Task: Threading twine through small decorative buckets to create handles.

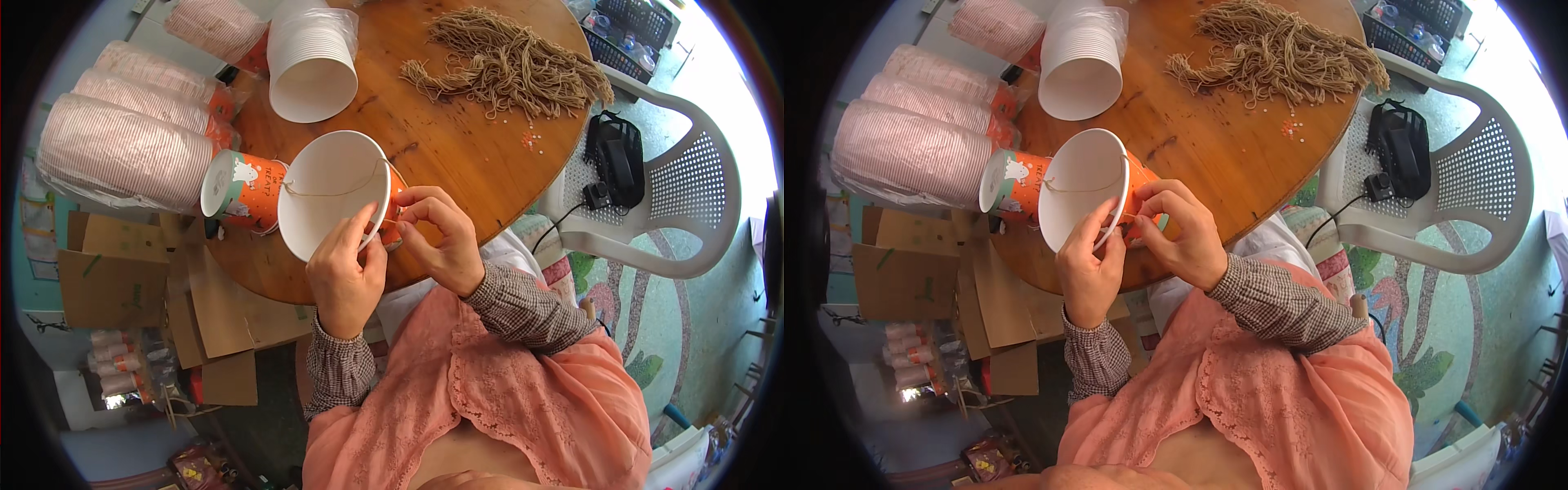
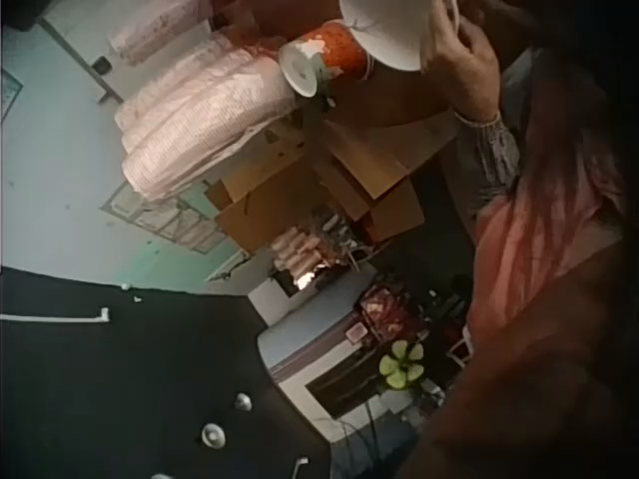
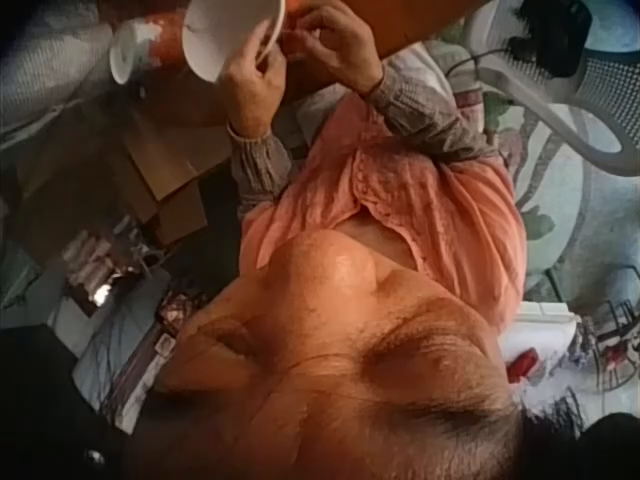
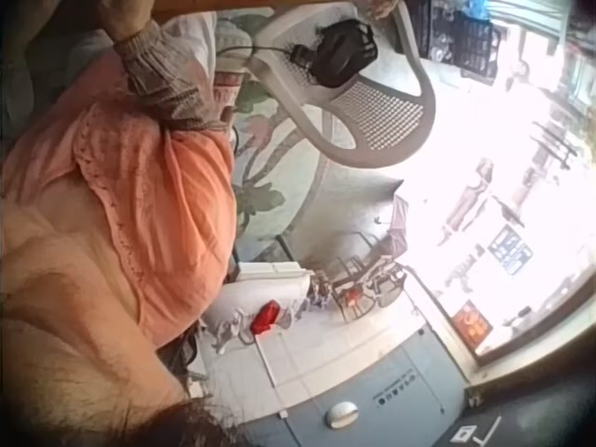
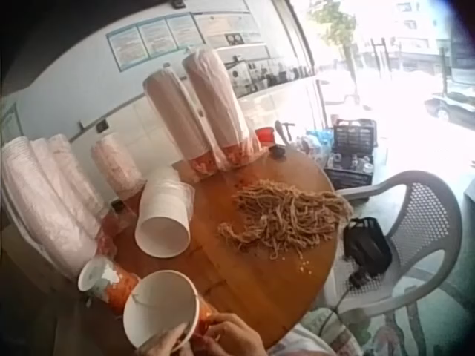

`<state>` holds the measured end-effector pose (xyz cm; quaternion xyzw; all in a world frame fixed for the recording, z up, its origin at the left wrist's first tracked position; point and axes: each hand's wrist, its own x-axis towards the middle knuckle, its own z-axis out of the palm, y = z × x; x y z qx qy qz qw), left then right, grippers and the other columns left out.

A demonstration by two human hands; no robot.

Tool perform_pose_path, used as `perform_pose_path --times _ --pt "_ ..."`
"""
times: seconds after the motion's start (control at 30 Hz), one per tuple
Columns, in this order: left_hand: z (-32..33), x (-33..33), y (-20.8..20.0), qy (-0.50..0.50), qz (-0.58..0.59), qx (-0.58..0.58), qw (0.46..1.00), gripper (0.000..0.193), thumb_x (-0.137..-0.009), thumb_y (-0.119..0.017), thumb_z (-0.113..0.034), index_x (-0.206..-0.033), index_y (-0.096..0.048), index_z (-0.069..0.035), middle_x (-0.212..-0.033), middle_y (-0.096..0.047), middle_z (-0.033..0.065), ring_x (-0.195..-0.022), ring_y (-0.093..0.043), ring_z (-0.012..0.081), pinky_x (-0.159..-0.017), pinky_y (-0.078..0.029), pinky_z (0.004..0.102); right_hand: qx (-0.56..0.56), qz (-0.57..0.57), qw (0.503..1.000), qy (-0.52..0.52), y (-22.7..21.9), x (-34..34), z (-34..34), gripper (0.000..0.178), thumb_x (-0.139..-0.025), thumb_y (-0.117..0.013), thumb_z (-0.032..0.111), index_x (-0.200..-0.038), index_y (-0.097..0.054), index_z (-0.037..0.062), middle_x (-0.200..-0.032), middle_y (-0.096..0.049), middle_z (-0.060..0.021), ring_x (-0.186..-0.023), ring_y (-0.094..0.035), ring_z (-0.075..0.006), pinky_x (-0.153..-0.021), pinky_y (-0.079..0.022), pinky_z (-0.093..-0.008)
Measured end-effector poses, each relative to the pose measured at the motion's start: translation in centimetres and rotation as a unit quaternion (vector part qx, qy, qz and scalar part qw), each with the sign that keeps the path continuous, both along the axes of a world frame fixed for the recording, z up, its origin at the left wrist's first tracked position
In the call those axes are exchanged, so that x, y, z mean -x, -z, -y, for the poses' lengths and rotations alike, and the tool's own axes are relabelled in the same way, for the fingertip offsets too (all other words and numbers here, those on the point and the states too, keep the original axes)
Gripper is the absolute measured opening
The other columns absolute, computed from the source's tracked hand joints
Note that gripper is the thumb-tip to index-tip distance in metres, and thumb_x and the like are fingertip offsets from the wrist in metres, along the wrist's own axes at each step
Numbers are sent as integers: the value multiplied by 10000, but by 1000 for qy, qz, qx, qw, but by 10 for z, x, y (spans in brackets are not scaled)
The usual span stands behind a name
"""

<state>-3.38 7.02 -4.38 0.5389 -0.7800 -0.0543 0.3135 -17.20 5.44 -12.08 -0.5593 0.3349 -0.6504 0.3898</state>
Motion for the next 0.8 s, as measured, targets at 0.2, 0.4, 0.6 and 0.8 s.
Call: perform_pose_path --times 0.2,0.4,0.6,0.8 --pt "0 3 -4 8 37 -8 999 240 -796 -628 -8 -1031 -670 -33 -836 -639 92 -724 -621 283 -646 -484 379 54 -49 996 46 -2 -2 3 144 -806 -712 26 -917 -620 10 -995 -607 -117 -921 -628 -224 -802 -502 -312" --pt "4 -7 3 -1 62 56 996 135 -810 -653 -35 -942 -674 -52 -897 -666 66 -812 -629 273 -750 -470 391 118 -264 951 112 -19 32 24 172 -779 -668 -33 -932 -640 40 -856 -586 -122 -757 -620 -306 -657 -511 -351" --pt "48 -24 8 20 120 174 977 82 -819 -660 -68 -899 -645 -60 -878 -652 63 -848 -627 270 -835 -480 431 252 -280 921 100 -74 23 77 104 -835 -655 75 -923 -607 48 -900 -617 -94 -755 -625 -308 -643 -508 -363" --pt "78 -42 12 -1 -29 94 995 118 -809 -679 -65 -905 -620 -33 -869 -647 90 -837 -627 316 -880 -506 456 199 -336 919 57 -60 -3 106 92 -850 -635 97 -930 -606 62 -841 -631 -94 -709 -638 -309 -611 -514 -367"
